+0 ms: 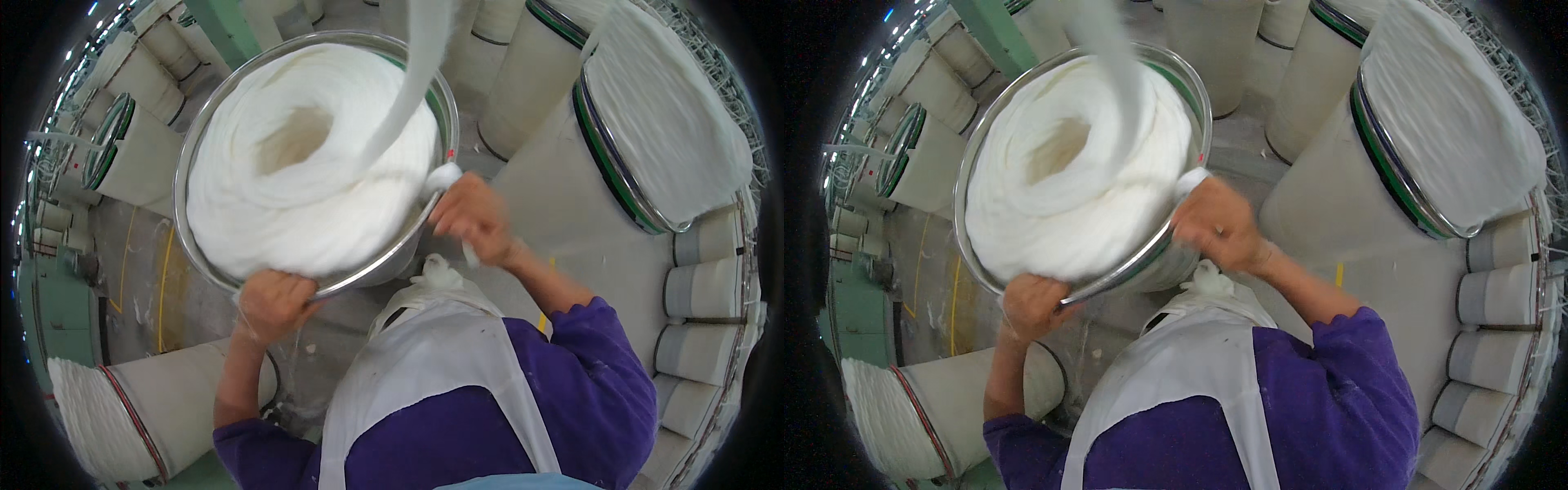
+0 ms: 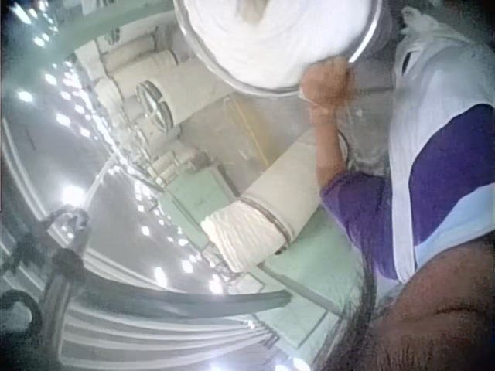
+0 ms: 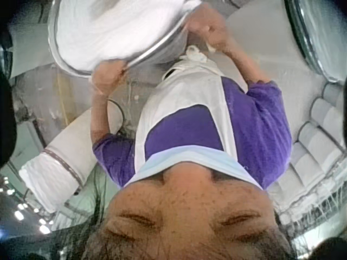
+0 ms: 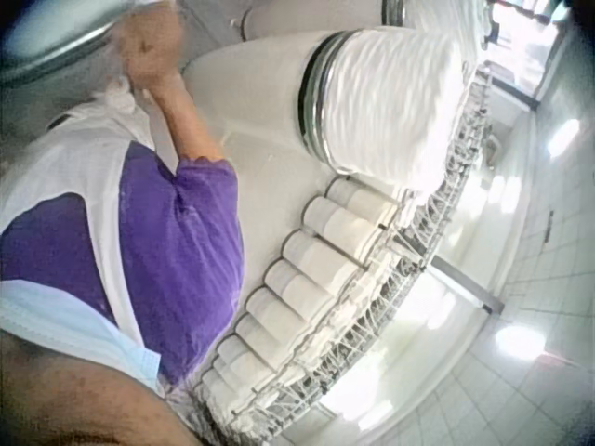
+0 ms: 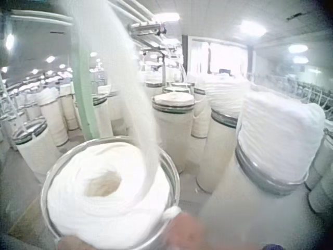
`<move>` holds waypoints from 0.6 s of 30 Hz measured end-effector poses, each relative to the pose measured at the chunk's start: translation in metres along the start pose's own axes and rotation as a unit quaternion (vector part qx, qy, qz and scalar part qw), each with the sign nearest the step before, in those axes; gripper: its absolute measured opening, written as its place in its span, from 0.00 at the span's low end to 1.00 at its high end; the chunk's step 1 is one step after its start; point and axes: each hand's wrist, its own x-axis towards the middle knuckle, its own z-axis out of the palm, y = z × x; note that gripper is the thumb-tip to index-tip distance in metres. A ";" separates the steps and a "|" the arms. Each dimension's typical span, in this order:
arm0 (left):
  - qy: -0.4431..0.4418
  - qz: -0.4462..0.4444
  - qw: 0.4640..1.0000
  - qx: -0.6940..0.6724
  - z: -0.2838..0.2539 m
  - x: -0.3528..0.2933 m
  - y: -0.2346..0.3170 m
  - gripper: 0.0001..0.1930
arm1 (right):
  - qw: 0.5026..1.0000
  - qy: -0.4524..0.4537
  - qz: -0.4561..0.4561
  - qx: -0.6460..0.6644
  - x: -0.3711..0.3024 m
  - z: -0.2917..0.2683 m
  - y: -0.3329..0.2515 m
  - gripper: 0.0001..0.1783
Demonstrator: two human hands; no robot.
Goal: The person walks among large white textile roving bobbins in a factory, then repeatedly pulls strands from the bobbins, twists them together by hand, and uses a small wooden stick to secure the twisted ends. The person moves between bobbins and repeats the same handling steps.
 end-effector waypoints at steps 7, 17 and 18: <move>0.086 -0.130 0.988 0.012 0.007 -0.004 -0.029 0.17 | 0.884 0.180 0.382 0.203 -0.011 0.007 0.029 0.29; 0.280 -0.078 0.954 0.074 0.055 0.006 0.038 0.17 | 0.785 -0.210 0.477 0.335 -0.061 0.030 0.036 0.26; 0.233 -0.108 0.966 -0.014 0.063 0.015 0.057 0.17 | 0.780 -0.232 0.475 0.336 -0.067 0.023 0.039 0.23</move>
